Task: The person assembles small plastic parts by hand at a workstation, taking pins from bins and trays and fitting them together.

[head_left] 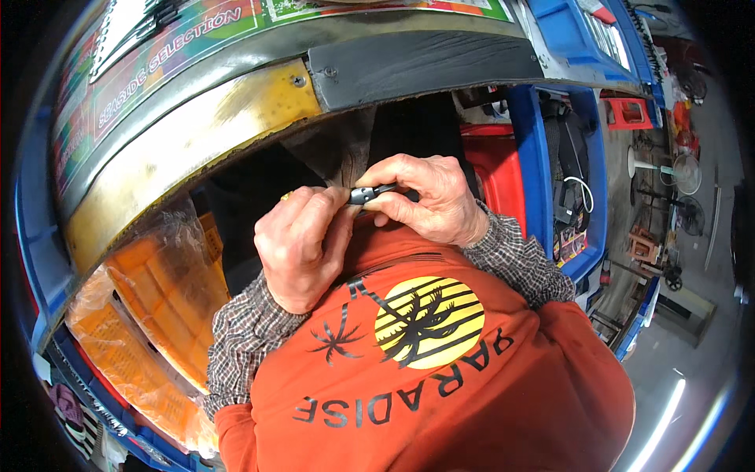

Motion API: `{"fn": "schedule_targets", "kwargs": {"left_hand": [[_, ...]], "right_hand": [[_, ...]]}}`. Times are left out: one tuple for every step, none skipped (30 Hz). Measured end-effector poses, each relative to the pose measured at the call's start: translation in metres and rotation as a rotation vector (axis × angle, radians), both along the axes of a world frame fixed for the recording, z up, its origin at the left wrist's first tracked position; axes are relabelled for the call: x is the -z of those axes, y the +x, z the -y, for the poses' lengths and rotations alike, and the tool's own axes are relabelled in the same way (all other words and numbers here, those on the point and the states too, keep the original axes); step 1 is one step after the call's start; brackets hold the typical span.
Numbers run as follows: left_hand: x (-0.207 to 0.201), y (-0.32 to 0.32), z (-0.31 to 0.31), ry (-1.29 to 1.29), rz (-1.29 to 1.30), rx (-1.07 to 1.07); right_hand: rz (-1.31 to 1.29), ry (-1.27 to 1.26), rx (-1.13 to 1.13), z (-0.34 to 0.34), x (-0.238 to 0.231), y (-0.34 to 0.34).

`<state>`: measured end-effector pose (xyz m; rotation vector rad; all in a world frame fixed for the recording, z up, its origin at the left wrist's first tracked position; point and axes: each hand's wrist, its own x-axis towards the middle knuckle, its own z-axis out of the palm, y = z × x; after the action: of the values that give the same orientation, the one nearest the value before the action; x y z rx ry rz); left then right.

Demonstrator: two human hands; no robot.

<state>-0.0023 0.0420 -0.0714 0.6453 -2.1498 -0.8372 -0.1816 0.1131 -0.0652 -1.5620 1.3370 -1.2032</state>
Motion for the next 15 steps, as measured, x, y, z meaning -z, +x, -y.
{"fn": "schedule_targets", "kwargs": {"left_hand": [[0.0007, 0.0012, 0.0011, 0.004, 0.002, -0.001], [0.0012, 0.0024, 0.0025, 0.017, 0.01, 0.027], [0.001, 0.0028, 0.0037, 0.031, 0.017, 0.056], [0.001, 0.0025, 0.0043, 0.034, 0.019, 0.057], [0.0011, 0.0022, 0.0048, 0.033, 0.012, 0.066], [0.0005, 0.0023, 0.0053, 0.031, 0.006, 0.073], [-0.0005, 0.0034, 0.0056, 0.033, 0.008, 0.073], [-0.0015, 0.005, 0.0058, 0.053, 0.032, 0.089], [-0.002, 0.0058, 0.0058, 0.073, 0.053, 0.105], [-0.0018, 0.006, 0.0057, 0.074, 0.052, 0.105], [-0.0013, 0.0061, 0.0054, 0.075, 0.065, 0.1], [-0.001, 0.0066, 0.005, 0.076, 0.08, 0.093], [-0.0008, 0.0066, 0.0042, 0.076, 0.081, 0.092], [-0.0008, 0.006, 0.0029, 0.08, 0.075, 0.078], [-0.0004, 0.0051, 0.0024, 0.082, 0.069, 0.064]], "right_hand": [[0.055, 0.045, -0.007, -0.0008, 0.0001, -0.0002], [0.111, 0.091, -0.014, -0.0015, 0.0003, -0.0006], [0.143, 0.103, -0.03, -0.002, 0.0004, -0.0014], [0.145, 0.106, -0.029, -0.0018, 0.0, -0.0012], [0.144, 0.098, -0.028, -0.0017, -0.0007, -0.0009], [0.144, 0.087, -0.028, -0.0012, -0.0009, -0.0006], [0.146, 0.089, -0.029, -0.0015, -0.0006, 0.0], [0.142, 0.09, -0.024, -0.002, -0.0004, 0.0009], [0.135, 0.09, -0.02, -0.0022, -0.0005, 0.0012], [0.135, 0.091, -0.02, -0.0023, -0.0002, 0.0012], [0.119, 0.077, -0.012, -0.0026, 0.0004, 0.0011], [0.104, 0.063, -0.006, -0.0025, 0.0009, 0.0014], [0.105, 0.063, -0.007, -0.0025, 0.0012, 0.0013], [0.098, 0.06, -0.008, -0.0025, 0.0014, 0.001], [0.09, 0.057, -0.009, -0.0019, 0.0015, 0.0006]]}}
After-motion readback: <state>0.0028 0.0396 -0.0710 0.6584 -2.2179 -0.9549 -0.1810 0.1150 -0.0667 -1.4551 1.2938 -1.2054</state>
